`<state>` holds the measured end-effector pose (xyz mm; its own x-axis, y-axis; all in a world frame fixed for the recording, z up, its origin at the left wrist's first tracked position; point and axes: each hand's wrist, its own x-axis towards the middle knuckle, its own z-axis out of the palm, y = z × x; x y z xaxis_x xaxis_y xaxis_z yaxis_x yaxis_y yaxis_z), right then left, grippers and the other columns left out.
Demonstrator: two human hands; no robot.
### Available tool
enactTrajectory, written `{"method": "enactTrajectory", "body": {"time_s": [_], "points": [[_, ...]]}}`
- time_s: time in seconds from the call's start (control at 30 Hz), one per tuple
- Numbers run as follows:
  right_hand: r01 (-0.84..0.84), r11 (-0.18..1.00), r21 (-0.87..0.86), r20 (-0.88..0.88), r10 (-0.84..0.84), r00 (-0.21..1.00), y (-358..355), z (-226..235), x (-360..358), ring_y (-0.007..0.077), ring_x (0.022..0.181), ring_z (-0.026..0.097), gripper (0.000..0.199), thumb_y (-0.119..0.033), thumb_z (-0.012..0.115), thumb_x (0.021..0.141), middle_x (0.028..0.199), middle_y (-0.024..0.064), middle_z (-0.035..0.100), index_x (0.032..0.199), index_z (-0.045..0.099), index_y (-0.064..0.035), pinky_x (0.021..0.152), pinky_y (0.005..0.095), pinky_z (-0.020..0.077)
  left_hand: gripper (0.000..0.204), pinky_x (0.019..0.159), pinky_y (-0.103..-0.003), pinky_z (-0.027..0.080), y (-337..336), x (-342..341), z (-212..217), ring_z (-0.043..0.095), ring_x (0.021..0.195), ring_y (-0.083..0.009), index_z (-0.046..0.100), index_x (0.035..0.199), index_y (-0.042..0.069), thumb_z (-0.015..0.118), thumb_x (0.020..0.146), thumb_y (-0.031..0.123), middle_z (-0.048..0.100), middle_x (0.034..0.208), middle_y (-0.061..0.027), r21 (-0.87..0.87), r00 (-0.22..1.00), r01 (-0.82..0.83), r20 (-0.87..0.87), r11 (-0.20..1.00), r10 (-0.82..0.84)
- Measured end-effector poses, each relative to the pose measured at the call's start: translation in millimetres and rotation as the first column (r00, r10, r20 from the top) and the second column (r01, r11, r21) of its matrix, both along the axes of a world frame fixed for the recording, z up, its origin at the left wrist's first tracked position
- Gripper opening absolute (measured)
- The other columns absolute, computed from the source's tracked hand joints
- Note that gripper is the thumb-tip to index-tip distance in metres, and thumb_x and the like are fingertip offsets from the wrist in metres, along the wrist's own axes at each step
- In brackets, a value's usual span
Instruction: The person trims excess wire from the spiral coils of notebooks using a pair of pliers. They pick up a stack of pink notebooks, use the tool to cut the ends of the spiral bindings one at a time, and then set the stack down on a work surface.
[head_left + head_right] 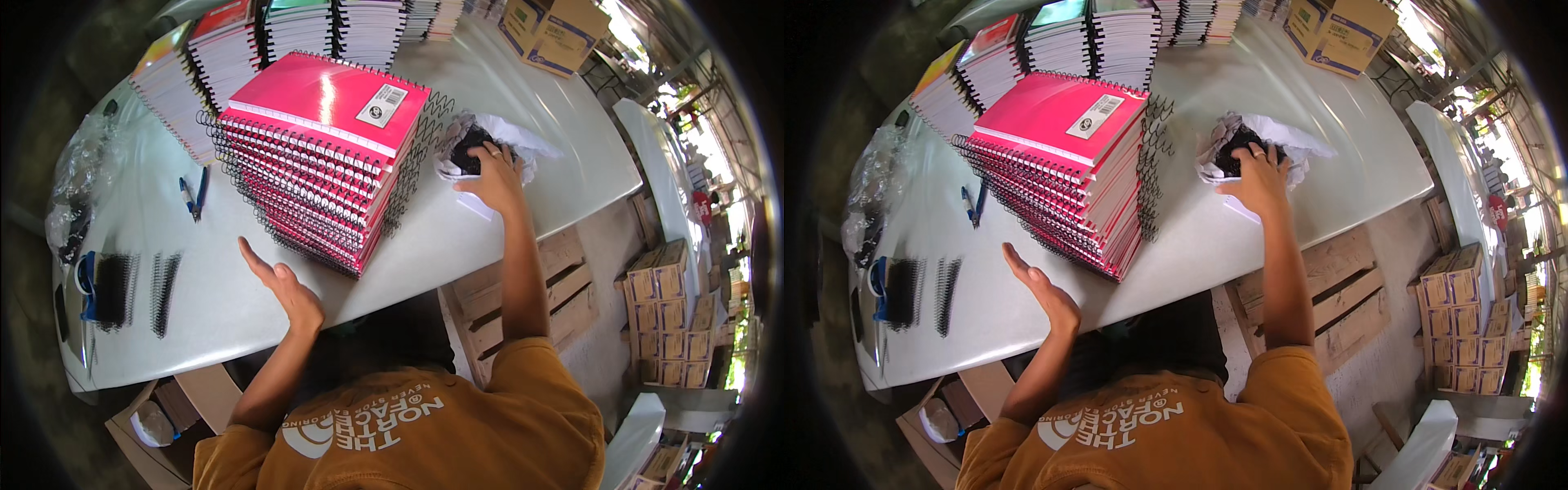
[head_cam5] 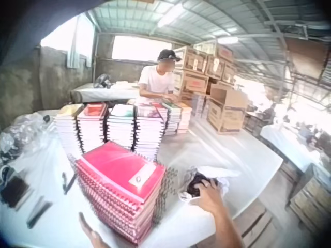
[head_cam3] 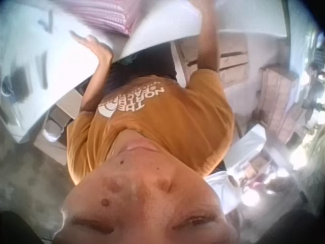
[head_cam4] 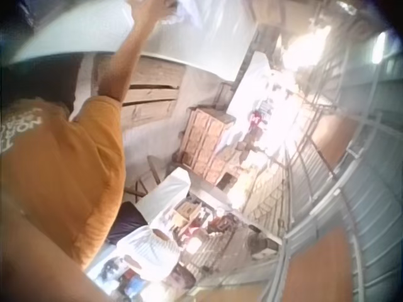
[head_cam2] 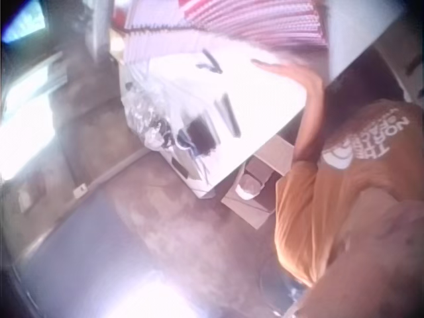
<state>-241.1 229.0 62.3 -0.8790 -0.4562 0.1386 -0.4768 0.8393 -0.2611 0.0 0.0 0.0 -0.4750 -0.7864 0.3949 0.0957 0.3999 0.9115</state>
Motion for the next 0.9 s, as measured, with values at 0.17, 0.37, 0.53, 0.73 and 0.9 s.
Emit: {"method": "enactTrajectory", "body": {"time_s": [0.17, 0.37, 0.53, 0.73, 0.9], "points": [[-0.159, 0.983, -0.093, -0.333, 0.119, 0.935, 18, -48, 4, 0.0391, 0.132, 0.026, 0.016, -0.021, 0.07, 0.075, 0.136, 0.0101, 0.044, 0.087, 0.063, -0.0149, 0.106, 0.0614, 0.0054, 0.067, 0.111, -0.042, 0.007, -8, 9, -22, 0.01, 0.138, -0.0333, 0.008, 0.141, -0.006, 0.034, 0.096, 0.036, 0.009, 0.148, -0.0226, 0.075, 0.977, 0.199, 0.058, 0.977, -0.203], [-0.312, 0.936, -0.162, -0.237, 0.27, 0.933, 28, -37, 31, 0.0316, 0.134, 0.028, 0.009, -0.014, 0.066, 0.077, 0.134, 0.004, 0.047, 0.074, 0.058, -0.0109, 0.108, 0.0571, 0.0053, 0.061, 0.11, -0.042, 0.013, 2, 12, -25, 0.017, 0.135, -0.0324, 0.012, 0.141, -0.004, 0.039, 0.095, 0.028, 0.015, 0.146, -0.0205, 0.111, 0.986, 0.162, 0.016, 0.981, -0.165], [-0.451, 0.835, -0.315, -0.205, 0.404, 0.891, 47, -25, 35, 0.0304, 0.128, 0.038, 0.007, -0.009, 0.064, 0.074, 0.127, 0.0051, 0.054, 0.072, 0.058, -0.0073, 0.105, 0.0486, 0.022, 0.058, 0.108, -0.042, 0.017, 2, 11, -26, 0.024, 0.132, -0.0313, 0.017, 0.14, -0.003, 0.041, 0.095, 0.025, 0.021, 0.143, -0.0189, 0.123, 0.985, 0.171, 0.013, 0.978, -0.173], [-0.14, 0.982, -0.131, -0.525, 0.051, 0.85, 26, -6, -24, 0.0324, 0.113, 0.052, 0.021, -0.005, 0.059, 0.076, 0.117, 0.0097, 0.06, 0.095, 0.066, -0.0089, 0.1, 0.0465, 0.0318, 0.052, 0.104, -0.04, 0.023, 2, 9, -27, 0.032, 0.125, -0.0292, 0.026, 0.136, -0.001, 0.044, 0.095, 0.024, 0.03, 0.136, -0.0166, 0.07, 0.981, 0.184, 0.043, 0.98, -0.188], [-0.173, 0.973, 0.153, -0.121, 0.192, 0.974, 31, 5, -102, 0.0321, 0.102, 0.057, 0.029, -0.015, 0.057, 0.083, 0.108, 0.0149, 0.063, 0.111, 0.062, -0.0142, 0.093, 0.043, 0.039, 0.052, 0.102, -0.039, 0.026, 2, 13, -28, 0.035, 0.121, -0.027, 0.03, 0.135, 0.0, 0.048, 0.094, 0.026, 0.033, 0.133, -0.015, 0.049, 0.981, 0.175, 0.078, 0.983, -0.179]]}}
